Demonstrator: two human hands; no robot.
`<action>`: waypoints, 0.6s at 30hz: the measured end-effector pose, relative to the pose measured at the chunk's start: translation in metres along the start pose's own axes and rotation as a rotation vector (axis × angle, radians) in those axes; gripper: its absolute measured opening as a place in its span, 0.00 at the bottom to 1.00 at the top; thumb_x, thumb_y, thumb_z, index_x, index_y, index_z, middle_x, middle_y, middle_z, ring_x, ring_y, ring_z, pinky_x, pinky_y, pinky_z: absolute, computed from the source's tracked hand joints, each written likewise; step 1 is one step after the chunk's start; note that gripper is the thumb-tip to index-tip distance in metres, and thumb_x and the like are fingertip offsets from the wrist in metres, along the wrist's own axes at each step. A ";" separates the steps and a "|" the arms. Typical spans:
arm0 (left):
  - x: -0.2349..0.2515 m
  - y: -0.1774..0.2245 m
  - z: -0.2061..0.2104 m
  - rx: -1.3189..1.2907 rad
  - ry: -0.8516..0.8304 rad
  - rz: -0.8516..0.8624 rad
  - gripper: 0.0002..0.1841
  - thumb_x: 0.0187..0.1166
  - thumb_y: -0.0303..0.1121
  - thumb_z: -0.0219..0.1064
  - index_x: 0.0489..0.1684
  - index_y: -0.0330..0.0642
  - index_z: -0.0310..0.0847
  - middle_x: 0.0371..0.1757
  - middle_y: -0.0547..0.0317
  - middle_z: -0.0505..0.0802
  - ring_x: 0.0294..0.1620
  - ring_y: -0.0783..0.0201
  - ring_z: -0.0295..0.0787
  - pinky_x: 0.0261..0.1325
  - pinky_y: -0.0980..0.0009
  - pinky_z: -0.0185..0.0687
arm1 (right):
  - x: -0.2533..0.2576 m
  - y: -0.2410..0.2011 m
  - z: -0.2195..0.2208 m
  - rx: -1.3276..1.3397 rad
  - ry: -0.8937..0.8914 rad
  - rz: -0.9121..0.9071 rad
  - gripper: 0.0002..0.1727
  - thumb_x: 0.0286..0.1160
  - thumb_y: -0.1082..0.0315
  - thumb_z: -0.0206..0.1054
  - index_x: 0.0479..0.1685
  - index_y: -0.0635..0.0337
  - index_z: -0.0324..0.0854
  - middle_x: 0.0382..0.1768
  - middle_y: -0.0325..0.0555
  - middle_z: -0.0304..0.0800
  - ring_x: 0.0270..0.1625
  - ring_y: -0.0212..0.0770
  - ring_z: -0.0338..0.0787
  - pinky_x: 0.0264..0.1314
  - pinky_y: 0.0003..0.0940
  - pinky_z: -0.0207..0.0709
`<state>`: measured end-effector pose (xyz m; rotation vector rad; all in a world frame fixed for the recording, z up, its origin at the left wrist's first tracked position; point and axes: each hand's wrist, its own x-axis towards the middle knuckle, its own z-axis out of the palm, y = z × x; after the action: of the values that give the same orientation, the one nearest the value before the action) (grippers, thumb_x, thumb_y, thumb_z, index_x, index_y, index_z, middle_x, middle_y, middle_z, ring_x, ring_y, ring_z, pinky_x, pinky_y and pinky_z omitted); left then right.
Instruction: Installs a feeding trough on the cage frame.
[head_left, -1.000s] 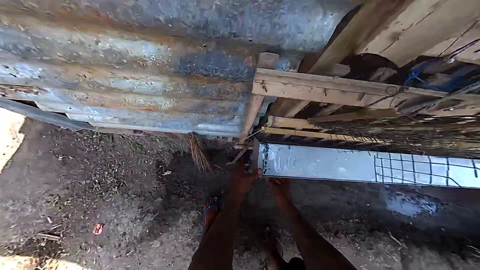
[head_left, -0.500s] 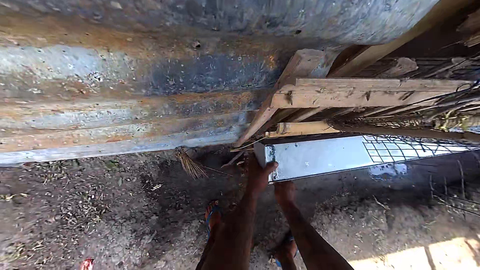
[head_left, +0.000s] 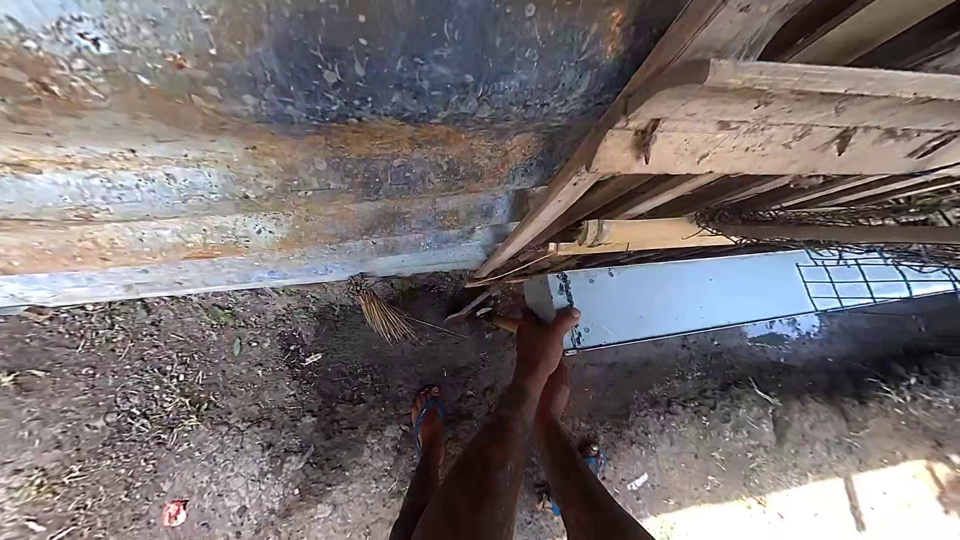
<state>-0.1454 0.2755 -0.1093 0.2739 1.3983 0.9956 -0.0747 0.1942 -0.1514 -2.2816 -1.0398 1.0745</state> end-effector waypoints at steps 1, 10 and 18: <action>0.004 0.005 0.000 0.019 0.001 -0.008 0.44 0.69 0.57 0.76 0.78 0.33 0.69 0.61 0.42 0.90 0.66 0.54 0.87 0.71 0.51 0.83 | -0.007 -0.004 -0.001 0.005 -0.047 0.007 0.30 0.82 0.69 0.65 0.81 0.73 0.67 0.77 0.68 0.75 0.79 0.57 0.78 0.84 0.48 0.70; 0.012 0.023 -0.006 0.035 -0.031 0.024 0.39 0.70 0.53 0.77 0.78 0.38 0.72 0.61 0.44 0.91 0.66 0.55 0.88 0.71 0.51 0.83 | 0.046 -0.002 0.005 0.202 0.087 -0.225 0.51 0.64 0.65 0.79 0.89 0.71 0.53 0.85 0.69 0.63 0.88 0.56 0.65 0.87 0.51 0.64; 0.013 0.017 -0.004 0.017 -0.008 0.071 0.35 0.70 0.56 0.74 0.70 0.40 0.78 0.55 0.49 0.93 0.58 0.54 0.90 0.61 0.49 0.86 | 0.069 0.013 -0.012 0.107 0.058 -0.350 0.34 0.60 0.67 0.80 0.70 0.68 0.77 0.63 0.59 0.88 0.65 0.46 0.90 0.70 0.45 0.86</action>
<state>-0.1581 0.2934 -0.1077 0.3412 1.3984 1.0403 -0.0305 0.2386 -0.1853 -1.9411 -1.2667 0.8902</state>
